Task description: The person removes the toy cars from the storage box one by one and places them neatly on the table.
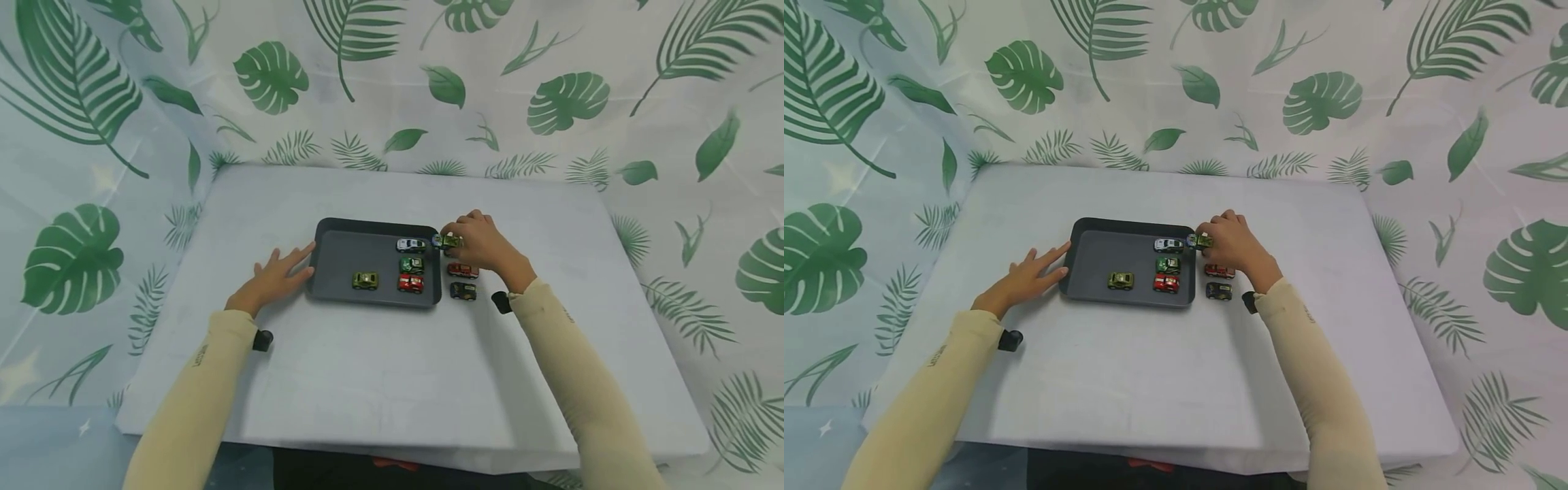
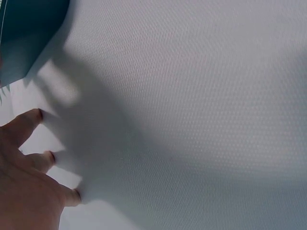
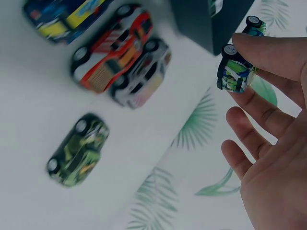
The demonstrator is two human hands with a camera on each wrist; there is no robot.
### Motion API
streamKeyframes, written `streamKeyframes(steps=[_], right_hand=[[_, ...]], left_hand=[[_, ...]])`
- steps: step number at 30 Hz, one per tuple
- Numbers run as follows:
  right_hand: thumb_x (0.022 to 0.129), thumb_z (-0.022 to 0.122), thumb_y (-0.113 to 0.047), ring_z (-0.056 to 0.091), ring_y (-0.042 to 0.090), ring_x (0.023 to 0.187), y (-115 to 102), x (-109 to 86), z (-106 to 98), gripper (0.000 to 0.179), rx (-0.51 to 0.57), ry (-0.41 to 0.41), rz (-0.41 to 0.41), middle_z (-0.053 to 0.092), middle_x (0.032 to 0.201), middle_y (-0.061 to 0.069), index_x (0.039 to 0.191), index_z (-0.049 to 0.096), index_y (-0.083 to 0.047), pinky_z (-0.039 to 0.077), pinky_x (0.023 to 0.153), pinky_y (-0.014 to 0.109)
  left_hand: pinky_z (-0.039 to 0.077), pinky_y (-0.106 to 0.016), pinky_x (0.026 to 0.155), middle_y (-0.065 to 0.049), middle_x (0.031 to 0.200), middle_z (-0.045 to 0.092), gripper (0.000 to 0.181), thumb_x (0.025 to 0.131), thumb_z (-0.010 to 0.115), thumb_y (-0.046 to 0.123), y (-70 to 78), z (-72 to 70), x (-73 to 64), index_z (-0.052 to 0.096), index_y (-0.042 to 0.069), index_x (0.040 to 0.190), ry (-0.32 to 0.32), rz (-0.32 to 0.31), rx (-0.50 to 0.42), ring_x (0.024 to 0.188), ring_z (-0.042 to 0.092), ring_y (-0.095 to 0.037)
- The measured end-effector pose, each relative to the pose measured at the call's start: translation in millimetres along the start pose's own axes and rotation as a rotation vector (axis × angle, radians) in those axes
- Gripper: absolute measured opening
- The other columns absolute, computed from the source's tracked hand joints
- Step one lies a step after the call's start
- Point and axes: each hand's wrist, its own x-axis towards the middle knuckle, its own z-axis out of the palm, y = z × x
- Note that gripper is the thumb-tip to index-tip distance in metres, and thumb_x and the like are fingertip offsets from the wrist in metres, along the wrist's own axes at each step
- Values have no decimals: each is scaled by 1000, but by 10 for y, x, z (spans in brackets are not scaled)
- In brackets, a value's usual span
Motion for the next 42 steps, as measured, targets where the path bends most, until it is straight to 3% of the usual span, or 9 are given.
streamKeyframes(steps=[21,42], right_hand=[[92,81,-3,52,53,123,486,-593,-55,32,-9,2,103,72,119,25,123,75,2,37,105,71],[89,82,3,53,53,120,722,-819,178,37,13,-62,186,73,122,24,125,76,1,39,102,70]], left_hand=[[-15,-77,117,-21,177,11,68,115,44,48,-6,-1,-12,18,27,174,3,13,2,159,-15,-50],[-15,-78,117,-20,177,12,69,115,43,51,-34,28,22,17,28,174,7,5,26,160,-14,-50]])
